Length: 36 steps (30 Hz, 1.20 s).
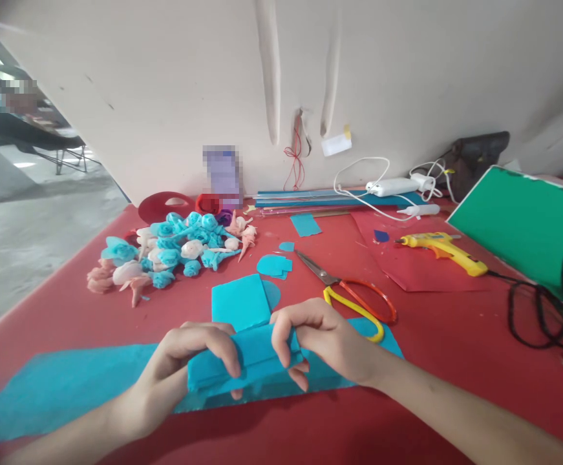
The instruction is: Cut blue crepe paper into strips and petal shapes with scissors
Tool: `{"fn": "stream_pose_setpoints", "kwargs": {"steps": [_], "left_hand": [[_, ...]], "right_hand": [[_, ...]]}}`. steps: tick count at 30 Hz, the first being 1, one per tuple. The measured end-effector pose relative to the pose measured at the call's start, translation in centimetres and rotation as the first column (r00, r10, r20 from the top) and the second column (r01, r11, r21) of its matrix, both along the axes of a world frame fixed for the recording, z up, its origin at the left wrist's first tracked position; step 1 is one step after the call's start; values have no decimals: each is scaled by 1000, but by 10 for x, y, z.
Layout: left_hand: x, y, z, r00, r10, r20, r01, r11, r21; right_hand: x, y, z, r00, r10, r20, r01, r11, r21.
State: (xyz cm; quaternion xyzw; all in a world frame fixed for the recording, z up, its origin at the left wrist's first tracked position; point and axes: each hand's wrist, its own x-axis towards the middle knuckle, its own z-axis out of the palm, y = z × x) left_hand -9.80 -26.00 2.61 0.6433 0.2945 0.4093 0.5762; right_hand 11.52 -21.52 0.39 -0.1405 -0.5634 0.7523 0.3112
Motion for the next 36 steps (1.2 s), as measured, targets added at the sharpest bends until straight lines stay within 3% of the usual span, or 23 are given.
{"fn": "stream_pose_setpoints", "kwargs": {"steps": [10,14,16,19,22,25,28,32,36], "left_hand": [[-4,0,4,988,-128,-87,136,986,100],[0,1,1,985,-50,-168,59,997,50],[3,0,-1,965,-82,-250,75,996,-38],[10,-5,-3,941,-153,-301,114,983,-143],[16,-9,-2,918,-145,-368,122,989,-85],[18,-12,1,887,-161,-433,179,984,1],[16,-12,3,903,-169,-396,207,977,55],[9,-12,6,936,-169,-309,206,974,94],[7,-10,8,960,-85,-268,136,974,180]], "right_hand": [[5,5,0,996,78,39,-79,997,13],[5,15,13,963,179,199,-219,955,198],[4,15,20,927,242,287,-318,913,258],[2,8,25,843,353,405,-464,859,215],[-1,-1,24,786,368,497,-516,833,199],[-4,-6,22,786,316,532,-492,840,228],[-3,-6,26,783,374,496,-491,862,126],[7,3,39,700,547,458,-580,811,-83],[26,22,49,666,479,573,-575,818,-16]]}}
